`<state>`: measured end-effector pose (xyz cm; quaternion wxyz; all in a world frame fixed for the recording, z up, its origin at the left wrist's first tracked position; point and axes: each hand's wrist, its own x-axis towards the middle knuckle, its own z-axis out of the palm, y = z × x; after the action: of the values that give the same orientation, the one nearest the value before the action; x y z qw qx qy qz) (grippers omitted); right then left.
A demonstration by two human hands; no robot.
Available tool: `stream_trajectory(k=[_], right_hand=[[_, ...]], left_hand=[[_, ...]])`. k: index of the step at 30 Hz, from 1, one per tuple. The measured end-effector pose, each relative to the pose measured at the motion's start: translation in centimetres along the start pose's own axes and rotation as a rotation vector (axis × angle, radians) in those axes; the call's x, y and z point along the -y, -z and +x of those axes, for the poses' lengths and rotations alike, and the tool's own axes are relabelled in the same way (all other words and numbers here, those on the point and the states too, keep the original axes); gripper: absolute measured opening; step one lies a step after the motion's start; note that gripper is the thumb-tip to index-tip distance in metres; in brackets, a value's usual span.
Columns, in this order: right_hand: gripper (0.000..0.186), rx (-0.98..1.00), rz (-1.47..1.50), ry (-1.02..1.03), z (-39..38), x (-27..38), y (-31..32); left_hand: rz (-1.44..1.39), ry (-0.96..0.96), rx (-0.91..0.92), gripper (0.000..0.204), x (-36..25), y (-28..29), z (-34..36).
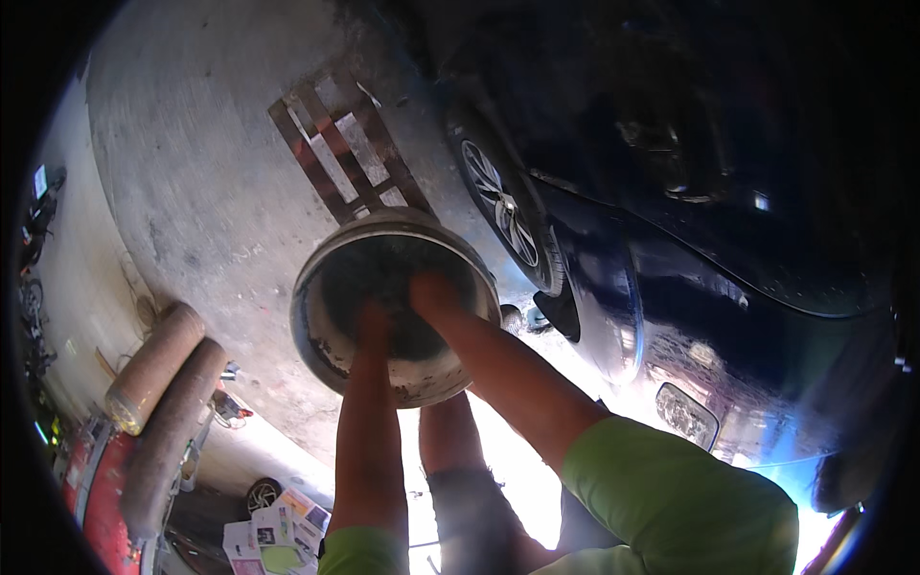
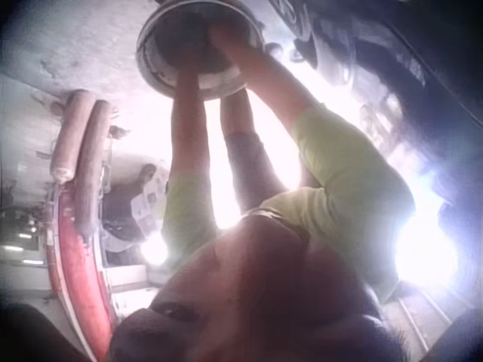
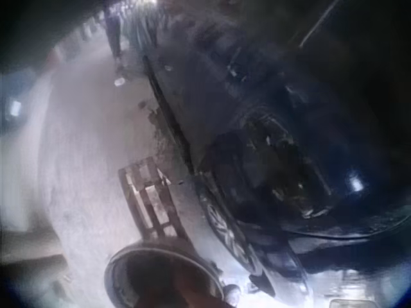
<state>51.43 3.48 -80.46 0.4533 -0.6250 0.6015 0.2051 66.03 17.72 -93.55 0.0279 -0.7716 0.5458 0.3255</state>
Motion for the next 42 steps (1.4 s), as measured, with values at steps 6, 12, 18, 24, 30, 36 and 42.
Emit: stream_trajectory(k=[6,12,18,24,30,36,42], right_hand=[[0.024,-0.446,0.622,0.322,-13.0,7.9,7.7],[0.033,-0.159,0.761,0.661,-32.5,16.5,26.7],[0.049,-0.417,0.538,0.596,-47.0,18.5,47.3],[0.067,-1.137,0.589,0.647,-57.6,11.3,60.6],[0.1,-1.414,0.852,0.706,-68.1,-3.1,65.0],[0.105,-1.857,1.262,0.816,-78.5,-17.6,62.4],[0.097,-1.992,1.522,0.327,-85.9,-27.7,56.3]], left_hand=[[-1.857,0.666,0.233,0.065,-4.3,17.5,-6.3],[-2.645,-0.567,0.198,0.094,-19.0,44.0,-19.2],[-2.163,-0.841,0.191,0.107,-32.8,65.9,-19.6],[-1.685,-0.864,0.313,0.084,-56.1,77.6,-17.0],[-0.956,-1.283,0.001,0.094,-82.1,76.8,-28.1],[-0.485,-1.484,0.138,0.104,-96.4,67.4,-43.7],[-0.493,-1.628,0.325,0.092,-102.4,58.1,-51.2]])
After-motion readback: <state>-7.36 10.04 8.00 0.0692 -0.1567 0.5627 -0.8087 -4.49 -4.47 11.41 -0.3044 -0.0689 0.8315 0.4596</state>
